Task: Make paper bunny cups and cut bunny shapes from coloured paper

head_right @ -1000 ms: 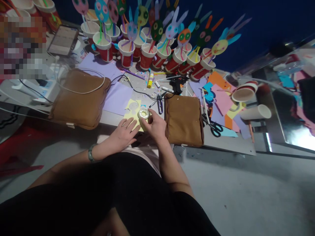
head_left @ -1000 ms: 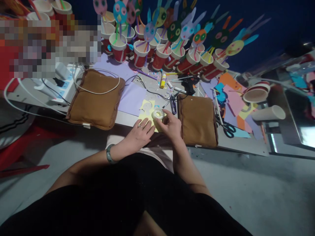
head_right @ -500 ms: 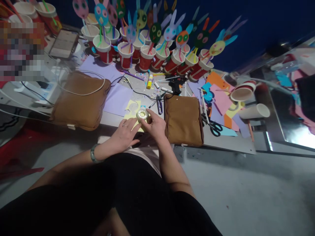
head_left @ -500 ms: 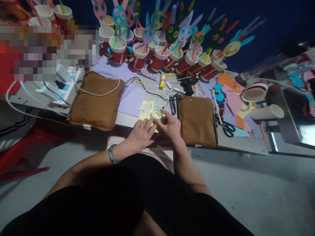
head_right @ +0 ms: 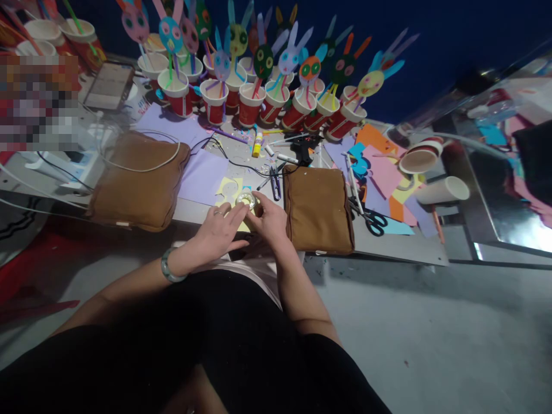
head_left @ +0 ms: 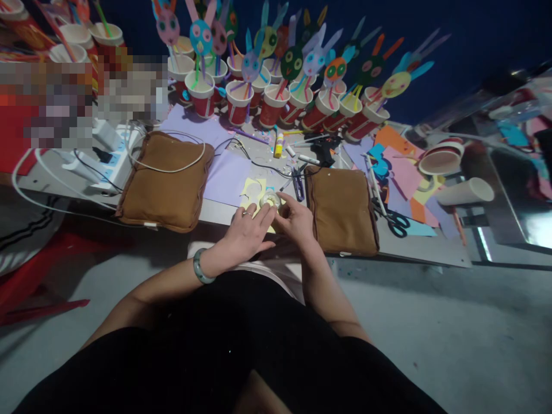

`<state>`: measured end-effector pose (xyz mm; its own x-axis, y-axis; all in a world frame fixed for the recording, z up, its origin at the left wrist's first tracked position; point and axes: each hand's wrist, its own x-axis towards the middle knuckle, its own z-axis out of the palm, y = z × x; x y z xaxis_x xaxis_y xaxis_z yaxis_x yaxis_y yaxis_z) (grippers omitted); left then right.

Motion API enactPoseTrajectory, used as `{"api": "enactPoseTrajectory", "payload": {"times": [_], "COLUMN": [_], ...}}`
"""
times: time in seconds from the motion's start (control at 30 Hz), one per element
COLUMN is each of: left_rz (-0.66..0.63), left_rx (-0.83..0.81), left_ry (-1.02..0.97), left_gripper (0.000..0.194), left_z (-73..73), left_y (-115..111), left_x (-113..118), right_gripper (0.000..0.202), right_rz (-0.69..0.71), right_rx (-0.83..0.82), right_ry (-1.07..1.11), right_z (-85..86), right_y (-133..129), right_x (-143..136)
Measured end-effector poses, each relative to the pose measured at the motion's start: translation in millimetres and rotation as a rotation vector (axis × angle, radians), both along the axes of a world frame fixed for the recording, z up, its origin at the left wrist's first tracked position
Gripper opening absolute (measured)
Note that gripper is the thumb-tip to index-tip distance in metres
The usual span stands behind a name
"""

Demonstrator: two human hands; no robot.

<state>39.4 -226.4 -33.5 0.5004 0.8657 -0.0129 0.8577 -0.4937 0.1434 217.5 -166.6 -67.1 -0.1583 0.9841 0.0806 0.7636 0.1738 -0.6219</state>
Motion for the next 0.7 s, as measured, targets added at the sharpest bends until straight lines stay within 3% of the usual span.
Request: {"api": "enactPoseTrajectory", "payload": {"times": [0.37,0.57,0.7], "left_rz": [0.017,0.018,0.031], "left_rx": [0.035,0.086,0.098], "left_ry": [-0.048,-0.005,0.012], "left_gripper": [0.077,0.092,0.085], "left_z": [4.3,2.9,2.7], "left_y": [14,14,14], "left_x": [2,9,10], "right_gripper": [0.057,0.056,0.063], "right_rz": [0.009,0.036,0.096], "right_rx": [0.003,-0.002,0.006], "right_ry": [-0.039,-0.107,-0.142], "right_z": [3.7,6.8,10.7], "right_y": [-2,-1,-2], "right_x": [-3,-4,-3]}}
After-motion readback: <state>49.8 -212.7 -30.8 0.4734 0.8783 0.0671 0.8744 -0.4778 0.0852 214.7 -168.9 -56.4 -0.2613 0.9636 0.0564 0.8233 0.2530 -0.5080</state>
